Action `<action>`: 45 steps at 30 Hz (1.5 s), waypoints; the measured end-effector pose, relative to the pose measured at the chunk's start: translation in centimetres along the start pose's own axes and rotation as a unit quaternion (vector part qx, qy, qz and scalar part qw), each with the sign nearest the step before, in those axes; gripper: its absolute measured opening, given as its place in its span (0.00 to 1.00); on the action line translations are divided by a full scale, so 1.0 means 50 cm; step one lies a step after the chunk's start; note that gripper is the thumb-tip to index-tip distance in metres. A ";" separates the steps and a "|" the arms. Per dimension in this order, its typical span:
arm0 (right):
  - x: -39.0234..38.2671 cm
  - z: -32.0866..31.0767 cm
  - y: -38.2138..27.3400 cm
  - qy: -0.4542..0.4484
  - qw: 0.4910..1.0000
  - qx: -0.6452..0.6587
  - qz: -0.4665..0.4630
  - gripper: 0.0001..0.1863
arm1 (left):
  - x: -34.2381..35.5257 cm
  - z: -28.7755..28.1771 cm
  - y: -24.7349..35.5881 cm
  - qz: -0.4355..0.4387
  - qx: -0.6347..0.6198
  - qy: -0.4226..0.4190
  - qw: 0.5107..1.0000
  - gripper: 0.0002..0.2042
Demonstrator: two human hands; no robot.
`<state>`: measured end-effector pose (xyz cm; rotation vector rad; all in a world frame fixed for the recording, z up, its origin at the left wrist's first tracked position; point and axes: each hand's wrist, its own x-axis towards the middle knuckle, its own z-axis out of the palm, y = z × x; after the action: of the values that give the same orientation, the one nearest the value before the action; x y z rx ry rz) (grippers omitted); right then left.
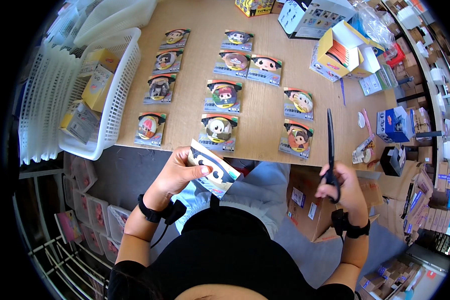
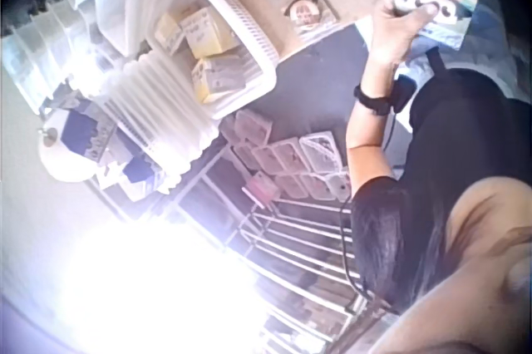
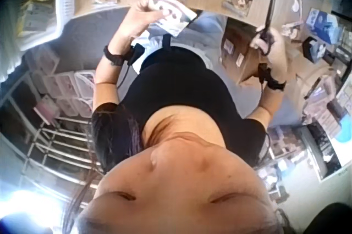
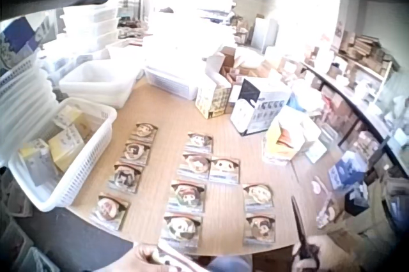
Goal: The person walks through a warehouse, picks up a small box, removes plastic wrap, and opens it to reveal sticker sheets. Using scissors, the person cuts individual stickers from the sheets and places them on the table.
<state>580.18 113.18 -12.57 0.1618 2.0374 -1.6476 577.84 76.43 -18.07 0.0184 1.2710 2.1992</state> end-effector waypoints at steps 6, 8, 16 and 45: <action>-0.017 0.076 -0.025 -0.094 0.991 -0.081 -0.051 0.16 | -0.004 0.024 -0.003 0.007 -0.003 -0.015 1.000 0.10; -0.008 0.104 -0.026 -0.078 0.980 -0.156 -0.091 0.18 | -0.006 0.030 -0.004 0.008 0.007 -0.009 1.000 0.09; 0.004 0.125 -0.051 -0.142 0.940 -0.280 -0.134 0.24 | -0.017 0.042 0.026 0.005 0.033 0.000 0.999 0.09; 0.003 0.163 -0.061 -0.179 0.936 -0.226 -0.202 0.30 | -0.024 0.060 0.019 0.004 0.071 -0.059 0.996 0.14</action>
<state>581.36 104.70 -11.06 -0.7086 2.1776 -1.2455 579.25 77.86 -15.34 0.2055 1.3602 2.0770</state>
